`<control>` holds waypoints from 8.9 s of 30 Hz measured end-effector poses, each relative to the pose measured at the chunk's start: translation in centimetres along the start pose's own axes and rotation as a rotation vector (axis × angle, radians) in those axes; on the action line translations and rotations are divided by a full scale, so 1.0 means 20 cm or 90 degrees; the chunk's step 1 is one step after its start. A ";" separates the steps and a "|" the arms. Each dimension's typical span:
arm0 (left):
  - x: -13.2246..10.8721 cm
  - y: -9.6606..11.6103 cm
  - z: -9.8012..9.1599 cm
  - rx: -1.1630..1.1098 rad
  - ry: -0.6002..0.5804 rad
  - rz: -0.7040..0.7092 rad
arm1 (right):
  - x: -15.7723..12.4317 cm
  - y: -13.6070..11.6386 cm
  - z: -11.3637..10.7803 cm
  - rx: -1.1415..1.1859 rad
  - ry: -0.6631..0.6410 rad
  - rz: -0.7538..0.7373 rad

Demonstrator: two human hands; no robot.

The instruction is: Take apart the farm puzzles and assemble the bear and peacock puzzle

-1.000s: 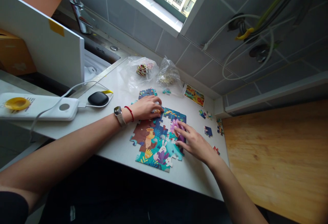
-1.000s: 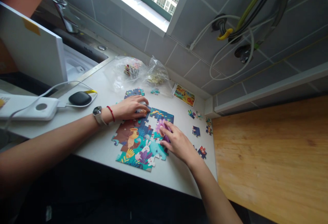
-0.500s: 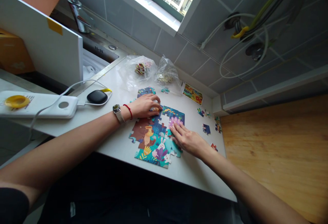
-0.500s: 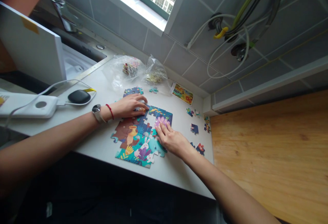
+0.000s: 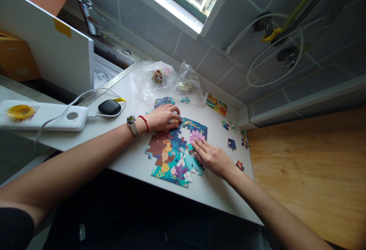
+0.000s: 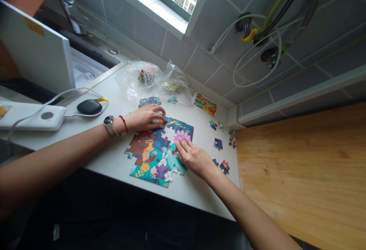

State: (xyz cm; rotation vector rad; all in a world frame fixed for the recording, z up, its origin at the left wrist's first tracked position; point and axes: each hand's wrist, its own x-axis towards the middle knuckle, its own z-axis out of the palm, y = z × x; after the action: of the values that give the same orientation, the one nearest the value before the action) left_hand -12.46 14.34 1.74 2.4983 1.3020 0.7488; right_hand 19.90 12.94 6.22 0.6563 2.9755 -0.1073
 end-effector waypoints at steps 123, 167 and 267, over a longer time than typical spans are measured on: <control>0.05 0.14 0.11 0.039 -0.080 -0.013 | -0.32 0.05 0.10 0.186 0.098 0.127; -0.25 0.84 0.37 0.026 0.055 0.033 | -0.15 -0.02 -0.04 -0.136 -0.098 0.060; -0.62 0.70 0.14 0.126 0.121 -0.374 | -0.57 -0.18 0.23 0.223 0.531 0.125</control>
State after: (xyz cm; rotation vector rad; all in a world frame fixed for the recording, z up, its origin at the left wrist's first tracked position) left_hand -7.06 -3.74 1.10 2.0219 2.1279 0.7444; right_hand 29.02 4.56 3.08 1.3032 3.6791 -0.4470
